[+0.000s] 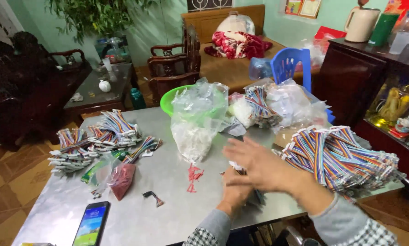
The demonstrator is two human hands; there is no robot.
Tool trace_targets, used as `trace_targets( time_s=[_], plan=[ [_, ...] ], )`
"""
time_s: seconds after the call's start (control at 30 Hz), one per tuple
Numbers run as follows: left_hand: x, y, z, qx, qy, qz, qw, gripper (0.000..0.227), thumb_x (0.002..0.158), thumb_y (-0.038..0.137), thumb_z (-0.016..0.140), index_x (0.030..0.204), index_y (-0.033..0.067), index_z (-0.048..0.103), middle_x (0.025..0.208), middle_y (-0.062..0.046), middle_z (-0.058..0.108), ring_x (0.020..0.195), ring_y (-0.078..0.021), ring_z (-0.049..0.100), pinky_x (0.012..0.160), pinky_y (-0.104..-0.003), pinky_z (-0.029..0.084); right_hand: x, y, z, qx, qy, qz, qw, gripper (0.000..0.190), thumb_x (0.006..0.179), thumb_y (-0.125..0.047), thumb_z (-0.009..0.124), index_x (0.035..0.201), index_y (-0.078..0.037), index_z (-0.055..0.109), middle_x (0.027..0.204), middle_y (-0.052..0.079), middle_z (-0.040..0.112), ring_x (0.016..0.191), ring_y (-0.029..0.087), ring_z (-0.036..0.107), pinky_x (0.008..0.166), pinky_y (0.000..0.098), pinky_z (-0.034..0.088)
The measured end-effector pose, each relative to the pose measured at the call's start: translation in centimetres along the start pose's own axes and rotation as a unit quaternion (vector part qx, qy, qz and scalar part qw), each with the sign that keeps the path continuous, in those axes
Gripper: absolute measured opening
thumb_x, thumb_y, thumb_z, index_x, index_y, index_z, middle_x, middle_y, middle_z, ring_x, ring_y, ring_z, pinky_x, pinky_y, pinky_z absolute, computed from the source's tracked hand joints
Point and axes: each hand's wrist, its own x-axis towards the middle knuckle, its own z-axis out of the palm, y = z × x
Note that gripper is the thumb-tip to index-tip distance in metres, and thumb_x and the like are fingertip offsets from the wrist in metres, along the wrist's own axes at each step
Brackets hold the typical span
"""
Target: Bundling multi-colored ribbon cables using small red ties on a metal table.
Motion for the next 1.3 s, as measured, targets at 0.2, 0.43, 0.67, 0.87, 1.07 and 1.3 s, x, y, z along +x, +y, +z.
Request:
trace_targets(
  time_s=[0.2, 0.43, 0.67, 0.87, 1.07, 1.3],
  plan=[
    [-0.8, 0.3, 0.9, -0.100, 0.001, 0.008, 0.995, 0.030, 0.061, 0.011, 0.076, 0.088, 0.0132, 0.063, 0.085, 0.000, 0.068, 0.082, -0.0117, 0.060, 0.074, -0.032, 0.048, -0.6, 0.5, -1.2, 0.073, 0.036, 0.069, 0.994, 0.093, 0.085, -0.080, 0.038, 0.159, -0.023, 0.035, 0.166, 0.004, 0.031, 0.155, 0.033, 0.011, 0.123, 0.0500, -0.001],
    [-1.8, -0.6, -0.5, -0.303, 0.023, 0.108, 0.947, 0.061, 0.061, 0.005, 0.085, 0.119, 0.0093, 0.068, 0.125, -0.004, 0.072, 0.117, -0.0162, 0.064, 0.111, -0.031, 0.044, -3.4, -1.0, -1.7, 0.280, 0.350, 0.164, 0.879, 0.066, 0.092, -0.056, 0.050, 0.135, -0.009, 0.063, 0.139, 0.010, 0.066, 0.130, 0.021, 0.060, 0.111, 0.0362, 0.042],
    [-5.3, -4.5, -5.8, -0.599, 0.019, -0.215, 0.771, 0.029, 0.074, 0.009, 0.069, 0.100, 0.0043, 0.058, 0.086, -0.016, 0.064, 0.079, -0.0292, 0.066, 0.066, -0.049, 0.057, 1.5, 7.9, 15.5, 0.351, 0.169, 0.349, 0.852, 0.029, 0.082, -0.018, 0.078, 0.110, -0.013, 0.079, 0.103, 0.001, 0.079, 0.088, 0.014, 0.071, 0.084, 0.0283, 0.056],
    [-6.8, -6.5, -7.9, -0.592, 0.012, -0.269, 0.760, 0.013, 0.085, 0.010, 0.071, 0.087, 0.0049, 0.060, 0.082, -0.011, 0.062, 0.080, -0.0286, 0.066, 0.068, -0.053, 0.057, 6.5, 9.3, 19.4, 0.179, 0.140, 0.367, 0.902, 0.018, 0.090, -0.029, 0.066, 0.102, -0.021, 0.076, 0.111, 0.003, 0.068, 0.093, 0.029, 0.070, 0.082, 0.0453, 0.053],
    [-6.9, -8.0, -7.8, -0.527, 0.038, -0.282, 0.801, 0.021, 0.085, 0.003, 0.074, 0.094, 0.0039, 0.055, 0.065, -0.014, 0.050, 0.059, -0.0262, 0.056, 0.058, -0.038, 0.047, 5.2, 7.4, 16.7, 0.248, 0.111, 0.350, 0.897, 0.010, 0.100, -0.020, 0.052, 0.094, -0.013, 0.056, 0.089, 0.006, 0.060, 0.074, 0.029, 0.061, 0.071, 0.0460, 0.049],
    [-8.3, -1.8, -7.7, -0.422, 0.060, -0.257, 0.867, 0.054, 0.072, -0.006, 0.070, 0.126, -0.0088, 0.067, 0.122, -0.020, 0.075, 0.060, -0.0233, 0.061, 0.053, -0.032, 0.046, -0.7, -3.6, 6.1, 0.592, 0.102, 0.318, 0.733, 0.008, 0.097, -0.005, 0.061, 0.089, -0.003, 0.061, 0.077, 0.010, 0.066, 0.062, 0.016, 0.057, 0.049, 0.0297, 0.045]
  ],
)
